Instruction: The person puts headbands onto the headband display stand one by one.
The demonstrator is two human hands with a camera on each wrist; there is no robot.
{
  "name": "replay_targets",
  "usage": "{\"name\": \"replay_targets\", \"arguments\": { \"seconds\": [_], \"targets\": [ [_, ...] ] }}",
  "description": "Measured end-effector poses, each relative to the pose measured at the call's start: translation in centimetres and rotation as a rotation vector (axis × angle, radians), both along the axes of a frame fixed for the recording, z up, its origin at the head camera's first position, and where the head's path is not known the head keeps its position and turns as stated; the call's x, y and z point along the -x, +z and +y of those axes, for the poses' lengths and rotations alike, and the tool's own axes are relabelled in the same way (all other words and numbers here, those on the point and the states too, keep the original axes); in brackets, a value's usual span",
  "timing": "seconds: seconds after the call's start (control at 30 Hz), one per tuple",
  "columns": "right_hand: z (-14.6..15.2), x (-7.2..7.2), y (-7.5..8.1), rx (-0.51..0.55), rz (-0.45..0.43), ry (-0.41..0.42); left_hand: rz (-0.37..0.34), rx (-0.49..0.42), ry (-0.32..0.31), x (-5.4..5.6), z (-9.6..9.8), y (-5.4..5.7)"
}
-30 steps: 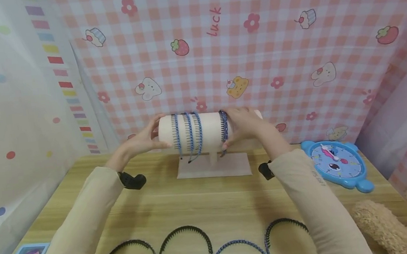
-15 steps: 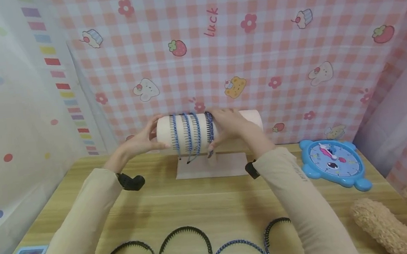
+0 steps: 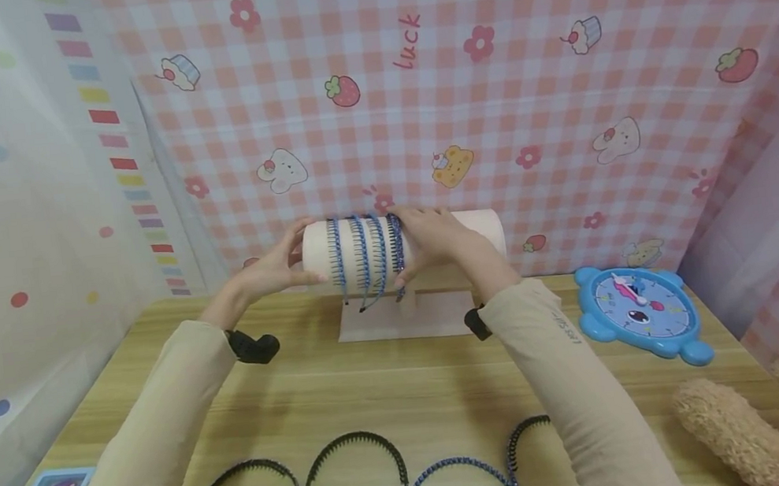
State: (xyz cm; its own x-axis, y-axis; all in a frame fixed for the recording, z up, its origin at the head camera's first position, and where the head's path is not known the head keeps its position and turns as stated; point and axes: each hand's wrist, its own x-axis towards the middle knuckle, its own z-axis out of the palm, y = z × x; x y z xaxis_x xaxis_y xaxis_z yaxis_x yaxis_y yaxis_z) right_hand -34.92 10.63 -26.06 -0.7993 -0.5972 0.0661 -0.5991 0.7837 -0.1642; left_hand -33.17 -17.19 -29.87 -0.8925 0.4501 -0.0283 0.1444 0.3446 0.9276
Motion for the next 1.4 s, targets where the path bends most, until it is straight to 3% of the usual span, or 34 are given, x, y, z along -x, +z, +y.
{"name": "replay_targets", "arguments": {
  "seconds": [0.4,0.77,1.07,1.17,1.27,1.4],
  "targets": [
    [-0.2,-0.1,0.0,0.000,-0.003,-0.003,0.016,0.001,-0.001,0.1,-0.1,-0.3],
    [0.1,-0.2,-0.2,0.012,0.018,0.010,-0.016,0.000,0.008,-1.6,0.4,1.5],
    [1.1,-0.6,-0.6,0.038,0.044,0.027,0.010,0.017,0.018,-0.1,0.3,-0.3],
    [2.1,-1.1,-0.2,0.070,0.042,0.003,0.010,0.017,0.029,-0.1,0.3,-0.3],
    [3.8,-2.0,0.4,0.101,-0.026,-0.084,-0.006,0.007,0.030,-0.5,0.3,0.2],
    [6.9,-3.2,1.3,0.146,-0.197,-0.166,-0.019,0.006,0.019,-1.2,0.3,1.1]
  ]
}}
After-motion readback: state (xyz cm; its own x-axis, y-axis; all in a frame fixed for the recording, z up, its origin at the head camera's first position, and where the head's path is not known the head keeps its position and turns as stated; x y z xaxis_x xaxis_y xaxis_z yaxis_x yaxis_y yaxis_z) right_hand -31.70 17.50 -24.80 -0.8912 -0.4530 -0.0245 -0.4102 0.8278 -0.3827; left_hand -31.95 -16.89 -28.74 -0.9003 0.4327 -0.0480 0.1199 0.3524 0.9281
